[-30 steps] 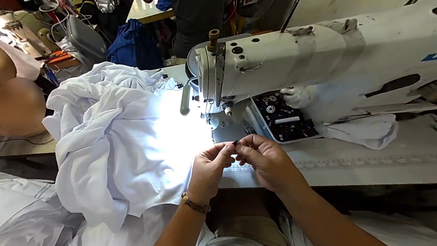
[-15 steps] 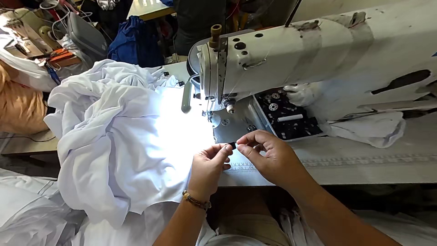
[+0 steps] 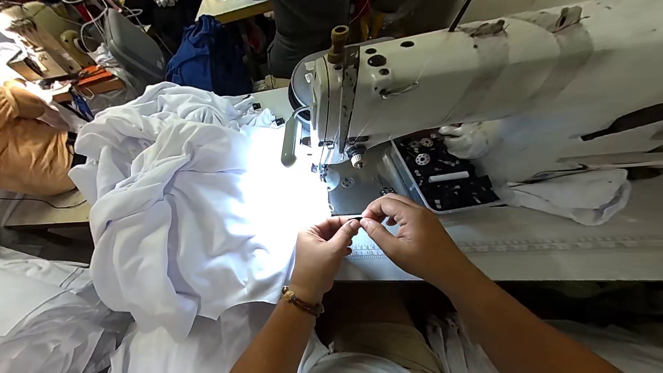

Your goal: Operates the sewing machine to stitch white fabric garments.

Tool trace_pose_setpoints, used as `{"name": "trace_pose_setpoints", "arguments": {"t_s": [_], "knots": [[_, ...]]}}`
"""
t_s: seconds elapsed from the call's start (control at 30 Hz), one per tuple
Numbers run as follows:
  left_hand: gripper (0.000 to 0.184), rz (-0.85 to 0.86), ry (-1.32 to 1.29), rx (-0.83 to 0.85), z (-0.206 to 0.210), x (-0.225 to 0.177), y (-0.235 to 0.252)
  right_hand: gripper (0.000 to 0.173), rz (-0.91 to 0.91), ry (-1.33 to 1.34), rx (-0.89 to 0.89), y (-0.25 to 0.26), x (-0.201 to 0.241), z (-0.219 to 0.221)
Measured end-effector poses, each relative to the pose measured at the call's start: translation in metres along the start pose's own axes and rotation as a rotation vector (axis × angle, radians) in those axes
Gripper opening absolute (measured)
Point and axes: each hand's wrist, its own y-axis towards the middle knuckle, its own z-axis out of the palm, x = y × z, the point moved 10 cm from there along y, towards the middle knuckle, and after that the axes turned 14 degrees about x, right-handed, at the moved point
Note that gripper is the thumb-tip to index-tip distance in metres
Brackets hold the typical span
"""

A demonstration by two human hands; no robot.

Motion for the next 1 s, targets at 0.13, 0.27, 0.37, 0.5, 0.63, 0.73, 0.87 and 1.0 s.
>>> {"name": "trace_pose_setpoints", "arguments": {"t_s": [0.13, 0.27, 0.37, 0.5, 0.63, 0.73, 0.87, 1.0], "knots": [[0.008, -0.005, -0.009, 0.009, -0.001, 0.002, 0.0, 0.011, 0.006, 0.091, 0.032, 0.003, -0.007, 0.006], [0.008, -0.048, -0.037, 0.035, -0.001, 0.005, 0.0, 0.01, 0.1, 0.311, 0.11, 0.005, -0.021, 0.015], [0.014, -0.092, 0.024, 0.071, -0.005, -0.001, 0.002, 0.012, 0.162, 0.464, 0.171, 0.006, -0.029, 0.02], [0.018, 0.158, 0.724, -0.001, -0.026, -0.049, 0.025, 0.013, 0.241, 0.581, 0.168, 0.008, -0.041, 0.02], [0.027, 0.371, 1.228, 0.144, -0.028, -0.046, 0.062, 0.017, 0.35, 0.73, 0.116, 0.017, -0.056, 0.018], [0.031, 0.338, 1.332, 0.211, -0.031, -0.026, 0.069, 0.022, 0.491, 0.852, 0.089, 0.029, -0.069, 0.017], [0.03, 0.399, 1.366, 0.147, -0.031, -0.022, 0.059, 0.021, 0.614, 0.918, 0.094, 0.051, -0.079, 0.029], [0.029, 0.418, 1.386, 0.101, -0.032, -0.023, 0.056, 0.017, 0.724, 0.84, 0.187, 0.073, -0.083, 0.054]]}}
